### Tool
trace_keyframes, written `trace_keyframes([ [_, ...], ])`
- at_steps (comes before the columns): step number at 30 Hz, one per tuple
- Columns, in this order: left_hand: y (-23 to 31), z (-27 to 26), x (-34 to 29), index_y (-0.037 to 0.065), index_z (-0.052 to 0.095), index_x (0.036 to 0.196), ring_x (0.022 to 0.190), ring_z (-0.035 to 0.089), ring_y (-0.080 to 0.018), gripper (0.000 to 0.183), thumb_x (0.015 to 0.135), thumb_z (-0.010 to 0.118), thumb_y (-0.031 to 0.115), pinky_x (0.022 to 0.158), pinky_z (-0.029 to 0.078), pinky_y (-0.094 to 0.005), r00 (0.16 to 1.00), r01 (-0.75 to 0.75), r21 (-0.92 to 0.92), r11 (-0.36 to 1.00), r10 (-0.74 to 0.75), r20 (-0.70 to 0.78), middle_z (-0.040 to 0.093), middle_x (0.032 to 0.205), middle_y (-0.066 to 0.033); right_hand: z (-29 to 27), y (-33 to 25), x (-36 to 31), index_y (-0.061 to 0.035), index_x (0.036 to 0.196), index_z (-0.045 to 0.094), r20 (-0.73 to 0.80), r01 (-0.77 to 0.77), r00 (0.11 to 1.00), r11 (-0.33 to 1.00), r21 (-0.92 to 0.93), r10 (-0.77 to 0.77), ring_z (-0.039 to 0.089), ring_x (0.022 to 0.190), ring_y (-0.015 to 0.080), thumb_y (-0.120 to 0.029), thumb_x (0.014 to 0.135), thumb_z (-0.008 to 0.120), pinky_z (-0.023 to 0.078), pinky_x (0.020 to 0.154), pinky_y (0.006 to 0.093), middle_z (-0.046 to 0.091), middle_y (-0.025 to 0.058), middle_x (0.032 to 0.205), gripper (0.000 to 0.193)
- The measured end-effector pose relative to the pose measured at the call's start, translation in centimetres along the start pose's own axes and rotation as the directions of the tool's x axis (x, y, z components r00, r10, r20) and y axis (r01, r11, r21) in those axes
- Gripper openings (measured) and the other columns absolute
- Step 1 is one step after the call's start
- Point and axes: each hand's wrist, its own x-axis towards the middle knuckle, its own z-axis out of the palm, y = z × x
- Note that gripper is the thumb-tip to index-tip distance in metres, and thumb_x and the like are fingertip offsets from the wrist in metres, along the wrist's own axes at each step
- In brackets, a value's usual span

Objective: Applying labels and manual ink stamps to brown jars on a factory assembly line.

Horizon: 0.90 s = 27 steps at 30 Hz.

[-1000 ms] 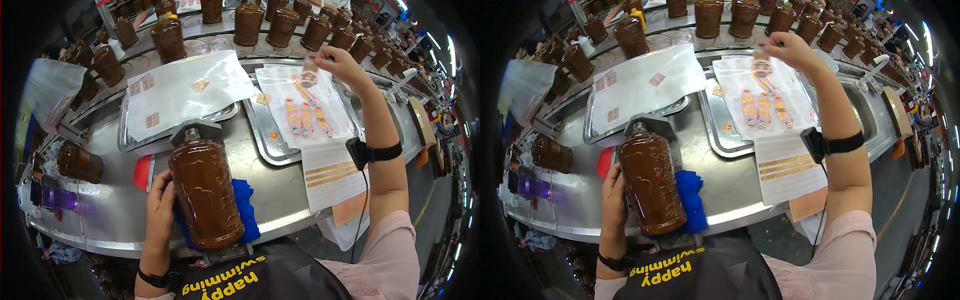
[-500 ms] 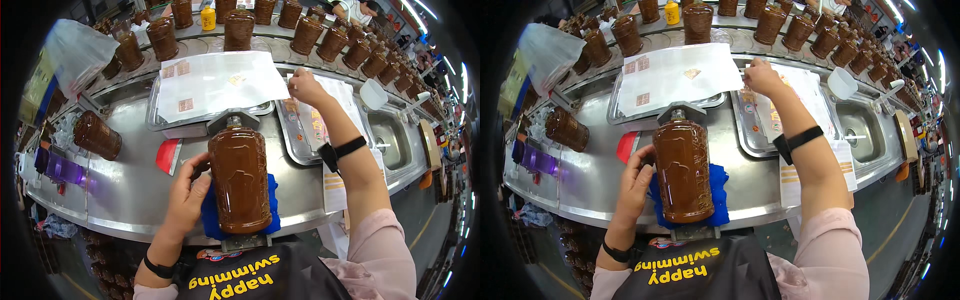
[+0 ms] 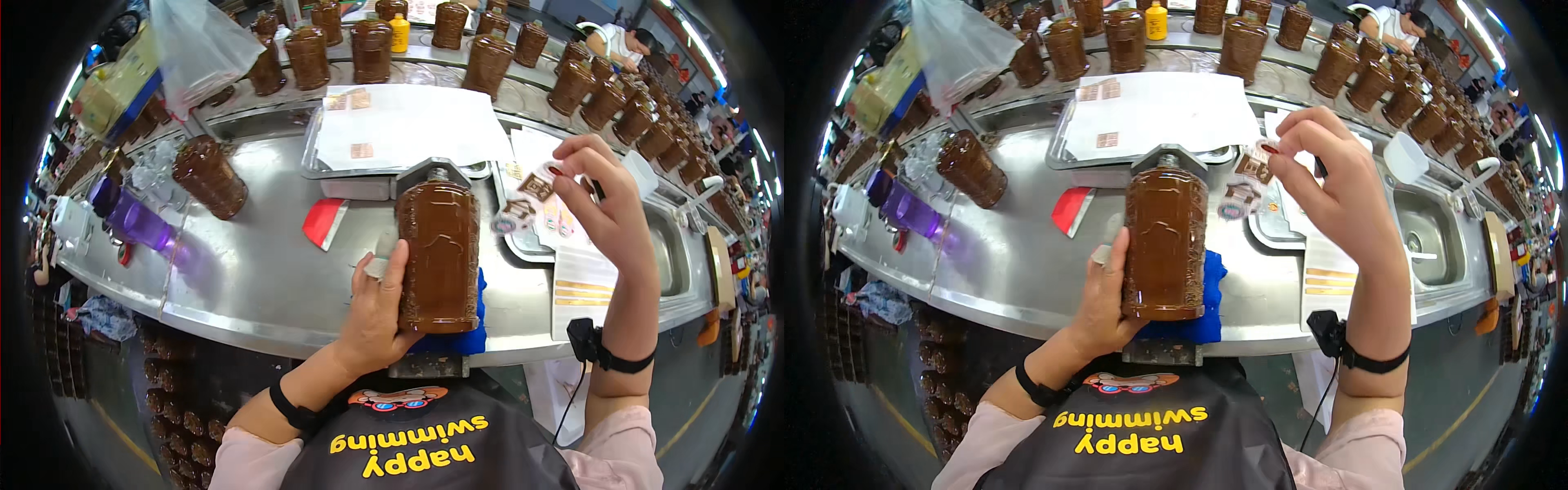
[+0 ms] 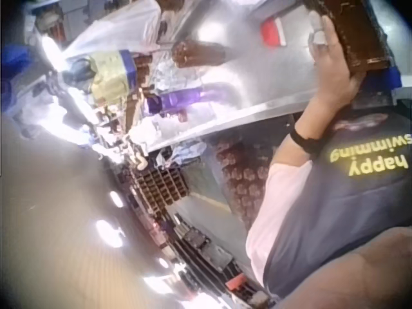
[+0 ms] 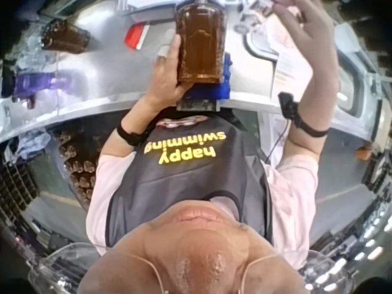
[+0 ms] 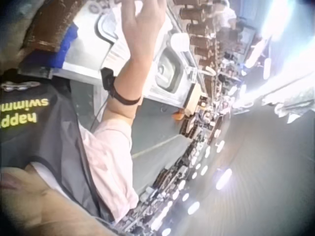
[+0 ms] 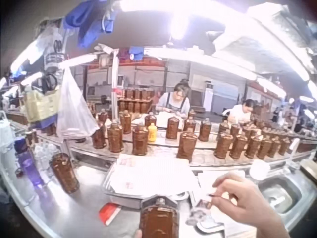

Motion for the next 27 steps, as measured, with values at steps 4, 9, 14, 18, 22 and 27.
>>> trace_keyframes([
  [4,-0.1,-0.2,-0.2,-0.009,0.014,0.149,0.117,0.054,-0.0295,0.093,0.082,0.069,0.025,0.109,0.015,-0.0556,0.999,-0.042,0.135,0.99,0.045,-0.017,0.056,0.134,-0.0121,-0.5,-3.2,-0.2,0.0,0.083,0.057,0.011,0.072,0.997,0.988,0.139,-0.074,0.058,0.079,0.0176,-0.006,0.083,0.064,0.045,0.07,0.0275,0.061,0.0088,0.097,0.01],
  [9,0.6,-0.7,0.3,-0.008,0.018,0.149,0.133,0.04,-0.0364,0.096,0.082,0.071,0.036,0.111,0.016,-0.0532,0.998,-0.053,0.199,0.979,0.058,-0.019,0.039,0.145,-0.0261,2.9,-2.9,0.0,0.0,0.086,0.058,0.068,0.022,0.997,0.949,0.314,-0.045,0.055,0.075,0.0138,-0.004,0.084,0.064,0.044,0.062,0.0254,0.062,0.0089,0.098,0.008],
  [14,-0.3,-1.1,1.3,-0.005,0.018,0.149,0.141,0.026,-0.0351,0.091,0.088,0.065,0.043,0.116,0.017,-0.0418,0.991,0.106,-0.675,0.731,-0.135,0.01,0.028,0.15,-0.0263,8.4,0.1,-0.7,-0.0002,0.087,0.058,0.054,-0.021,0.999,0.948,0.319,0.004,0.06,0.088,0.026,-0.011,0.085,0.067,0.048,0.078,0.0355,0.062,0.0121,0.097,0.013],
  [18,0.9,-0.8,4.2,-0.006,0.016,0.148,0.141,0.026,-0.0345,0.095,0.085,0.07,0.042,0.115,0.02,-0.0423,0.944,0.27,-0.579,0.769,-0.329,0.003,0.029,0.148,-0.0268,9.7,1.1,-1.0,-0.0008,0.088,0.059,0.033,-0.067,0.998,0.93,0.361,0.059,0.061,0.09,0.0252,-0.012,0.086,0.067,0.048,0.079,0.0336,0.062,0.0123,0.098,0.014],
  [22,0.9,-0.3,4.1,-0.005,0.004,0.15,0.14,0.027,-0.0332,0.101,0.084,0.07,0.032,0.115,0.021,-0.04,0.957,0.278,-0.33,0.902,-0.289,0.015,0.025,0.148,-0.0284,10.0,1.2,-1.1,-0.0011,0.087,0.058,0.067,-0.124,0.992,0.905,0.406,0.106,0.059,0.093,0.0221,-0.01,0.087,0.066,0.046,0.083,0.0322,0.061,0.0103,0.098,0.012],
  [27,0.5,-0.4,3.9,-0.003,-0.006,0.151,0.138,0.031,-0.03,0.103,0.082,0.067,0.022,0.113,0.025,-0.0381,0.946,0.312,-0.6,0.736,-0.298,0.127,0.022,0.149,-0.0247,10.2,1.2,-1.0,-0.0017,0.086,0.056,0.095,-0.151,0.988,0.901,0.407,0.123,0.057,0.097,0.0189,-0.007,0.088,0.065,0.044,0.088,0.0305,0.061,0.0087,0.101,0.011],
])
